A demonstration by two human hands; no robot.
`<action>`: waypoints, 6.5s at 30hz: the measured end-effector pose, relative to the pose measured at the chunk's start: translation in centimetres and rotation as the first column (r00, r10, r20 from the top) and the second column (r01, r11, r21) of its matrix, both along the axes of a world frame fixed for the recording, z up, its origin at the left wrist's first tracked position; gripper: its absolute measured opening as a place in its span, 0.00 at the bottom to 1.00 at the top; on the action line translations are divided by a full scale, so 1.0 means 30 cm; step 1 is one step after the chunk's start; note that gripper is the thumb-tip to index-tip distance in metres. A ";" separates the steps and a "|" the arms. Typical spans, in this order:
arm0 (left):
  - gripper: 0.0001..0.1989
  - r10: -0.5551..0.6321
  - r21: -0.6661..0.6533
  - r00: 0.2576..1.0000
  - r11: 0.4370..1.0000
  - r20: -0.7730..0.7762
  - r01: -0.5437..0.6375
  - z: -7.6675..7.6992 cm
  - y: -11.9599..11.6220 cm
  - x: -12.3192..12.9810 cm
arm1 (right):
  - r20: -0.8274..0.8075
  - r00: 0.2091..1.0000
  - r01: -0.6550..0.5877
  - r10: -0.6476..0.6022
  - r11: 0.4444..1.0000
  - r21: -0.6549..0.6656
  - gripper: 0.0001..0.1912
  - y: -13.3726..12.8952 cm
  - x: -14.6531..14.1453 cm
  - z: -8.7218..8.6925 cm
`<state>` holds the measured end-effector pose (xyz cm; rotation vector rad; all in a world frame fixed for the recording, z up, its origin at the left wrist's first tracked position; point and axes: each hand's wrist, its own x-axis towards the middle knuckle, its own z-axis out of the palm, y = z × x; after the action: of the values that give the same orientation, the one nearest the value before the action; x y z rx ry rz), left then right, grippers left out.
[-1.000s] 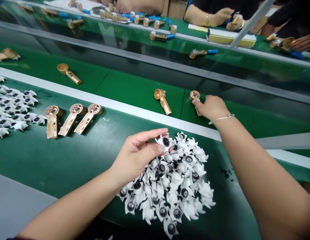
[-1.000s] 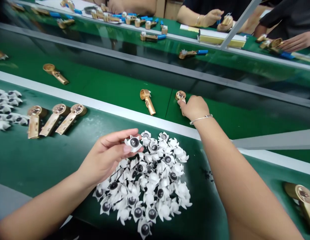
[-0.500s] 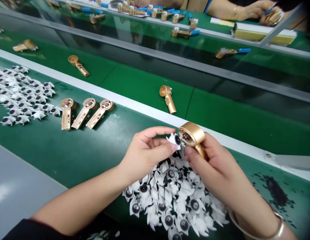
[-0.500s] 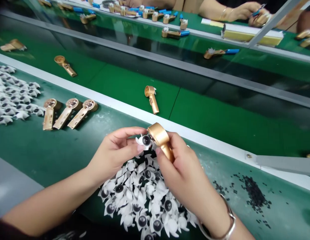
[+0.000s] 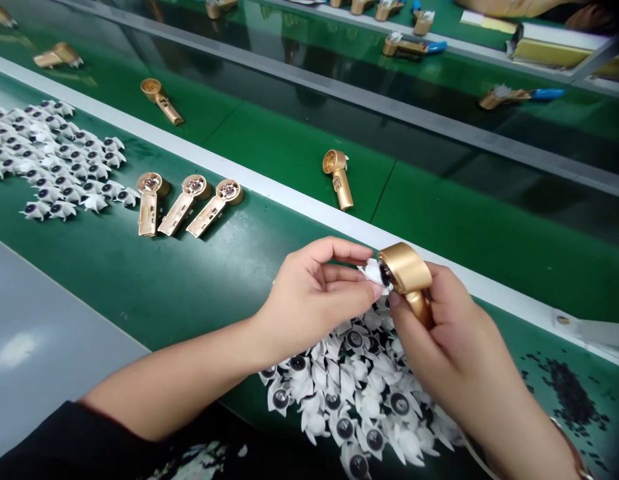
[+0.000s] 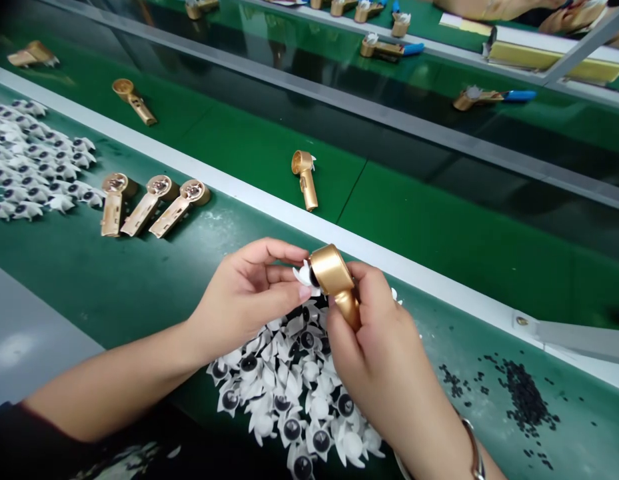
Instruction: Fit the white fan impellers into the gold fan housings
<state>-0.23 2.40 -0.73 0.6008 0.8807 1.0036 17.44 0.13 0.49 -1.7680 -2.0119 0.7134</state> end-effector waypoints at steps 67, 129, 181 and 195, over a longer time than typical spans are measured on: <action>0.12 -0.235 0.150 0.830 0.924 -0.507 0.353 0.013 0.015 -0.041 | 0.018 0.975 -0.220 0.220 0.956 0.192 0.05 -0.080 0.233 0.002; 0.17 -0.059 0.073 0.994 0.995 -0.092 0.066 -0.008 -0.007 -0.020 | -0.424 0.894 0.060 -0.147 0.976 -0.210 0.11 0.014 0.040 -0.006; 0.18 0.058 0.271 0.269 0.373 -0.961 0.888 -0.107 0.144 -0.017 | 0.390 0.918 -0.046 -0.069 0.960 0.277 0.19 0.093 0.478 -0.072; 0.20 0.172 0.307 0.260 0.653 -0.950 0.692 -0.127 0.121 -0.067 | 0.496 0.868 -0.116 -0.006 0.970 0.215 0.09 -0.262 0.459 -0.145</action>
<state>-2.25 6.02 -4.53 2.1806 1.3228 0.4688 31.21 -7.73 -3.86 -1.8851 -2.3564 0.0080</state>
